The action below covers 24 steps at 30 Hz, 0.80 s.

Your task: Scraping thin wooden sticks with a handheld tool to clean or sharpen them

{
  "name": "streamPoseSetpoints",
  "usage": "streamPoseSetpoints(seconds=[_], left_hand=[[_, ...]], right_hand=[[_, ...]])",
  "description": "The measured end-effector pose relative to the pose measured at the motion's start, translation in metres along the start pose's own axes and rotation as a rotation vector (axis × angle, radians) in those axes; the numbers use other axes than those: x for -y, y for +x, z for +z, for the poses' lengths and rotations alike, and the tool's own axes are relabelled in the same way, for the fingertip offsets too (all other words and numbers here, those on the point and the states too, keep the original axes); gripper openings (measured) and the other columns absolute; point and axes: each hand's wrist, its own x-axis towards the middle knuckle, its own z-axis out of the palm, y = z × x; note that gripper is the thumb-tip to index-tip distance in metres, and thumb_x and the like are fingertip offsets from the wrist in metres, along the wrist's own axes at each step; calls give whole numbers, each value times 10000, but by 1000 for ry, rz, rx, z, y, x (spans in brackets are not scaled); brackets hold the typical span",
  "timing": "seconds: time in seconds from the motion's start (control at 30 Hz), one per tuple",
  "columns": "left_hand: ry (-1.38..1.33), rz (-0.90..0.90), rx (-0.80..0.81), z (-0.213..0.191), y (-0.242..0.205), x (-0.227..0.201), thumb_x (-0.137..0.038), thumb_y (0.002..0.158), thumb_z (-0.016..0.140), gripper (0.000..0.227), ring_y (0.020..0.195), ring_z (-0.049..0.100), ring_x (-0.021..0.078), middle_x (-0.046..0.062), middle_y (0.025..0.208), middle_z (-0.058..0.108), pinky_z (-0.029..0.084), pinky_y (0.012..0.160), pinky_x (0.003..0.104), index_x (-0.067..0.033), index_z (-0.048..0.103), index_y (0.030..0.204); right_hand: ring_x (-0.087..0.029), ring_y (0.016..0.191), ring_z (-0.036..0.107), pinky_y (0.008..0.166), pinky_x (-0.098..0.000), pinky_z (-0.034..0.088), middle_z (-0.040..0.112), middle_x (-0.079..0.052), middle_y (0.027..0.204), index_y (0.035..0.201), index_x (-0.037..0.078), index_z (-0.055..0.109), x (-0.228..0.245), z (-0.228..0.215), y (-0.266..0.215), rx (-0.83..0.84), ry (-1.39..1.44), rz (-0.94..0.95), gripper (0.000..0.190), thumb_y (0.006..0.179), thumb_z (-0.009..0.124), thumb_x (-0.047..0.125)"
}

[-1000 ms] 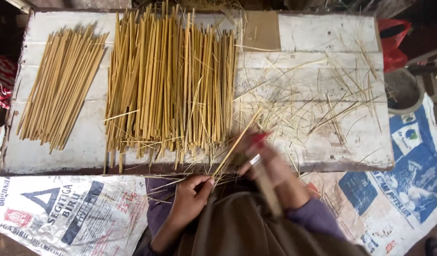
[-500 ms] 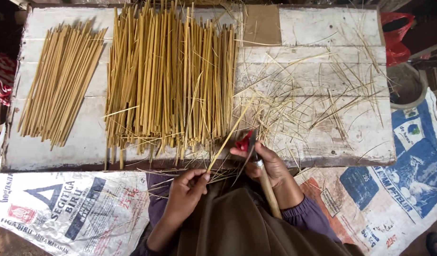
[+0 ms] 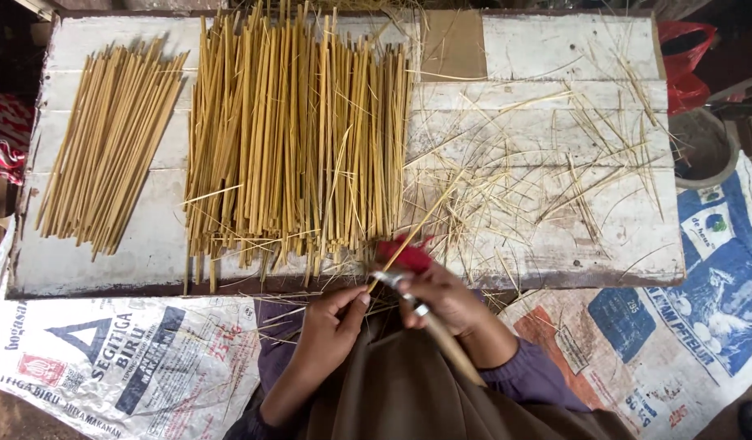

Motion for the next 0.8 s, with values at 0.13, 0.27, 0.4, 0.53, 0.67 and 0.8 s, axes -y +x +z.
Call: streamPoseSetpoints(seconds=[0.13, 0.27, 0.4, 0.53, 0.67, 0.8], left_hand=[[7, 70, -16, 4, -1, 0, -243, 945, 667, 248, 901, 781, 153, 59, 980, 834, 587, 833, 292, -68, 804, 1056], [-9, -108, 80, -8, -7, -1, -296, 906, 707, 264, 966, 789, 139, 37, 1028, 850, 584, 879, 285, -114, 825, 1058], [-21, -215, 202, -16, -12, -15, -302, 903, 705, 281, 998, 785, 123, 21, 1063, 855, 591, 910, 271, -128, 832, 1084], [-6, -272, 214, -18, -5, -11, -369, 900, 690, 392, 1142, 758, 139, 30, 1206, 821, 556, 1023, 291, -137, 792, 1199], [-62, -187, 149, -1, 3, -5, -287, 925, 678, 302, 1036, 788, 146, 48, 1123, 842, 592, 937, 295, -109, 810, 1130], [-55, -209, 176, -2, 6, -11, -332, 935, 656, 345, 1091, 784, 163, 62, 1162, 829, 581, 978, 306, -98, 798, 1146]], right_hand=[[-249, 532, 711, 435, -244, 570, 697, -225, 661, 1189, -75, 586, -23, -17, 8, -139, -80, 185, 301, 941, 713, 39], [-208, 563, 723, 459, -270, 577, 641, -242, 1415, 1426, -21, 507, 19, -45, 3, -214, 40, 48, 568, 893, 697, 31], [-150, 519, 713, 454, -246, 603, 680, -300, 1314, 1255, -104, 627, 79, -50, -14, -315, 40, -105, 413, 875, 732, 20], [-65, 453, 426, 415, -185, 376, 657, -277, 1323, 1297, -28, 626, 87, -80, -15, -540, 35, -397, 409, 890, 642, 11], [-189, 645, 656, 512, -275, 593, 662, -213, 1202, 1544, -47, 386, 7, -29, 2, -370, -109, 27, 662, 898, 532, -30], [-207, 601, 747, 508, -257, 639, 615, -236, 1456, 1325, -67, 579, -11, -29, 9, -53, -70, 121, 364, 968, 621, -12]])
